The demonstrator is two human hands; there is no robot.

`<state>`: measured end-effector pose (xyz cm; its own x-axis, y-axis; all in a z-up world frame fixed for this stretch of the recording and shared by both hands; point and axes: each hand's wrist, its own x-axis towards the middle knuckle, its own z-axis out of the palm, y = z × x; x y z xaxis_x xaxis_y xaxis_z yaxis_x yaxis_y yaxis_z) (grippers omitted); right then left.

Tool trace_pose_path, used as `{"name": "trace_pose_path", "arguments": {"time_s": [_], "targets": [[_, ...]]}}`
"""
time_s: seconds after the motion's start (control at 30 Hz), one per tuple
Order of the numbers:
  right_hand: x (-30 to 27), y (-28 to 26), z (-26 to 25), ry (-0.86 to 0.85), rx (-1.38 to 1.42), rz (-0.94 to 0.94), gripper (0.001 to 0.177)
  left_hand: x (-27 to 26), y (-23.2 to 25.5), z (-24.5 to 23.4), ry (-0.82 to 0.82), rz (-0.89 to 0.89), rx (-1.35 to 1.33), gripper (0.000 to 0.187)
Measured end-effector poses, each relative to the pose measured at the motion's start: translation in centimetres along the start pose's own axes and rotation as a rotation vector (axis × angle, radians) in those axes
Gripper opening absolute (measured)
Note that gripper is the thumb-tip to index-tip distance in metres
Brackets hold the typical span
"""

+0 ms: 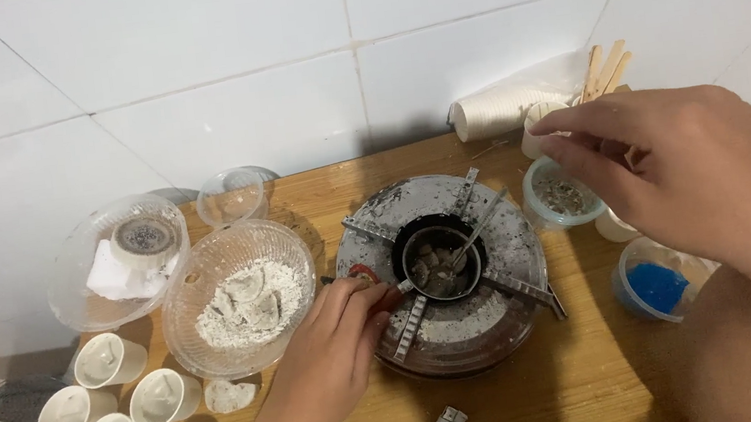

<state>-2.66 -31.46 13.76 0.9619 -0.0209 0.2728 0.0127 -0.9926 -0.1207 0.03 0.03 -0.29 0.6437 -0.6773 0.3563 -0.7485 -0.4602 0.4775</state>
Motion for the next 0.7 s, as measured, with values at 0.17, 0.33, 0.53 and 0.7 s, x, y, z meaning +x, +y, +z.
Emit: {"name": "trace_pose_path", "arguments": {"time_s": [0.17, 0.33, 0.53, 0.7], "targets": [[-0.6, -0.4, -0.1, 0.13, 0.129, -0.107, 0.022, -0.2, -0.2, 0.0, -0.039, -0.024, -0.008, 0.031], [-0.7, -0.7, -0.6, 0.168, 0.167, -0.192, 0.023, -0.2, -0.2, 0.0, -0.044, -0.018, 0.008, 0.033], [-1.2, -0.9, -0.7, 0.259, 0.192, -0.248, 0.018, -0.2, -0.3, 0.1, -0.016, 0.013, 0.0, 0.031], [-1.7, -1.5, -1.4, 0.311, 0.215, -0.268, 0.016, -0.1, -0.2, 0.0, -0.028, -0.011, 0.01, 0.031]]}}
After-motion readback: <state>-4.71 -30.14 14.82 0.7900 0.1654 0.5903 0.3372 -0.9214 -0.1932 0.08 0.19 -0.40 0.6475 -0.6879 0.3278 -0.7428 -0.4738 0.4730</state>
